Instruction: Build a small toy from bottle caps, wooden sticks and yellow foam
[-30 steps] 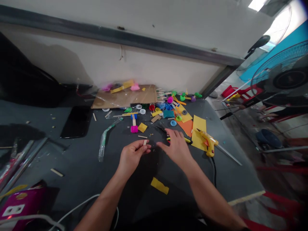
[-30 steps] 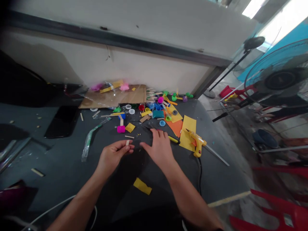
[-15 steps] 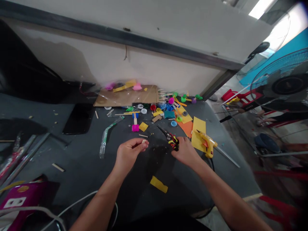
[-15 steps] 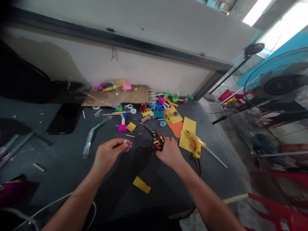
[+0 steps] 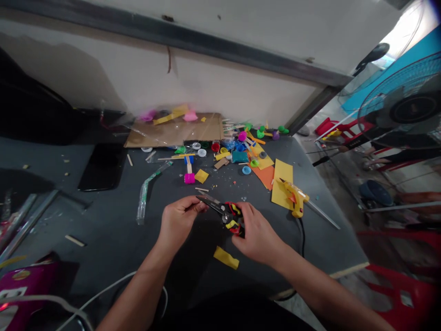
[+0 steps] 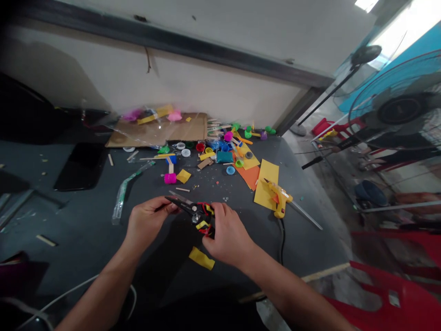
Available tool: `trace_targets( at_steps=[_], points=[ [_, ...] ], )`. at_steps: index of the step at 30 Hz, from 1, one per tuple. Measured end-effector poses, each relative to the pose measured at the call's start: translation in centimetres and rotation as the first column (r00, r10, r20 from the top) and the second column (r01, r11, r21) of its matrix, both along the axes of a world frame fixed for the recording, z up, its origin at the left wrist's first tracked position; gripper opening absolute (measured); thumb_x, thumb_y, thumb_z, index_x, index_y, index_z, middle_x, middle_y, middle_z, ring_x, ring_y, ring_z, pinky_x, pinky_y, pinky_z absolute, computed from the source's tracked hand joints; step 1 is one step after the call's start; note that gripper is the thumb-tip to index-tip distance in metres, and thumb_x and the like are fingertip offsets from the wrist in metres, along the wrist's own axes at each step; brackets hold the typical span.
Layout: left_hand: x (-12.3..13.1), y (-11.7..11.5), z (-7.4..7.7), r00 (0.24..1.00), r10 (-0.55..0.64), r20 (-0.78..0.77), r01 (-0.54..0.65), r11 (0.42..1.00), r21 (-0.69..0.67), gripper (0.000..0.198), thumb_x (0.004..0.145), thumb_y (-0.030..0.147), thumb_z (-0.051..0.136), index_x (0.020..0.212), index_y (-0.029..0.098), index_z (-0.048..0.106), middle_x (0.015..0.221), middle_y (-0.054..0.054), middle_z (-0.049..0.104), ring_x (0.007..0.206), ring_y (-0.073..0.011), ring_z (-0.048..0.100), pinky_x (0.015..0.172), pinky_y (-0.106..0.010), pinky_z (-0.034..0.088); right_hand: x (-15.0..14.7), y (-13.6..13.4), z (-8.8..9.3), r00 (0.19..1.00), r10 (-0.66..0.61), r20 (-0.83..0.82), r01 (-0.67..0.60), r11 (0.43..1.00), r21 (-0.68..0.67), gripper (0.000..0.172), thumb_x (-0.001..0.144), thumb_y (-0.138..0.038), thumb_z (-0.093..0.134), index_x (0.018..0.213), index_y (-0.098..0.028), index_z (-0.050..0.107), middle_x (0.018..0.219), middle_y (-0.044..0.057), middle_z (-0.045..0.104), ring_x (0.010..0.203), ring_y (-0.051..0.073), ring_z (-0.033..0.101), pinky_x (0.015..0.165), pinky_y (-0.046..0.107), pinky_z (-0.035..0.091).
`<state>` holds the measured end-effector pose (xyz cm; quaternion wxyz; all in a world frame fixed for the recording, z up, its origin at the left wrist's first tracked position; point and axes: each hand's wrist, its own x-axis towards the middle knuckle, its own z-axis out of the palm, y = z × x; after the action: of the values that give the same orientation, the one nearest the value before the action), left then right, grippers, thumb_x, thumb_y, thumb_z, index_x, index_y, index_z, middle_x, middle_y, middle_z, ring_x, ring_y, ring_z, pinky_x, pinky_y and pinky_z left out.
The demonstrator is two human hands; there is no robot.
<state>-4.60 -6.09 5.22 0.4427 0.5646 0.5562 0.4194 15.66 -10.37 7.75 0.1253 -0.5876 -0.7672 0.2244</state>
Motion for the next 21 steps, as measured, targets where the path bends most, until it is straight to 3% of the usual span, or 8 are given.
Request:
trace_targets(
  at_steps=[5,12,17,21],
  points=[
    [-0.06,-0.01,-0.06,1.000,0.004,0.002,-0.004,0.999,0.049,0.011,0.072,0.022,0.061,0.074,0.020,0.072,0.072,0.000,0.072,0.067,-0.0149,0.067,0.063,-0.023,0.054,-0.03,-0.11,0.34,1.000,0.005,0.028,-0.004,1.000,-0.006,0.059,0.064,-0.019,0.054,0.121,-0.014,0.041,0.110,0.013,0.053,0.101,0.027,0.050,0.090,0.044,0.041],
    [-0.26,-0.16,-0.22,0.991,0.002,-0.137,0.028,0.976,0.216,0.017,0.078,0.019,0.058,0.083,0.022,0.073,0.087,0.000,0.074,0.083,-0.0160,0.069,0.075,-0.025,0.054,-0.14,0.00,0.82,0.999,0.035,0.033,-0.033,0.998,-0.061,0.059,0.064,-0.019,0.053,0.122,-0.016,0.041,0.111,0.013,0.052,0.101,0.026,0.050,0.090,0.043,0.041],
    [-0.44,-0.26,-0.24,0.968,0.038,-0.247,0.052,0.937,0.346,0.016,0.079,0.020,0.056,0.075,0.021,0.072,0.084,-0.001,0.074,0.080,-0.0157,0.069,0.070,-0.023,0.054,-0.43,-0.09,0.87,0.996,0.045,0.073,-0.039,0.996,-0.081,0.055,0.064,-0.019,0.053,0.117,-0.015,0.041,0.107,0.013,0.052,0.099,0.026,0.050,0.088,0.043,0.041],
    [-0.61,-0.37,-0.30,0.946,0.040,-0.323,0.070,0.944,0.324,0.019,0.078,0.017,0.055,0.069,0.022,0.070,0.079,0.001,0.074,0.074,-0.0145,0.069,0.067,-0.022,0.054,-0.68,-0.17,0.68,0.997,0.045,0.066,-0.038,0.995,-0.096,0.044,0.064,-0.019,0.052,0.107,-0.016,0.041,0.100,0.011,0.053,0.090,0.023,0.051,0.081,0.038,0.044]
  ],
)
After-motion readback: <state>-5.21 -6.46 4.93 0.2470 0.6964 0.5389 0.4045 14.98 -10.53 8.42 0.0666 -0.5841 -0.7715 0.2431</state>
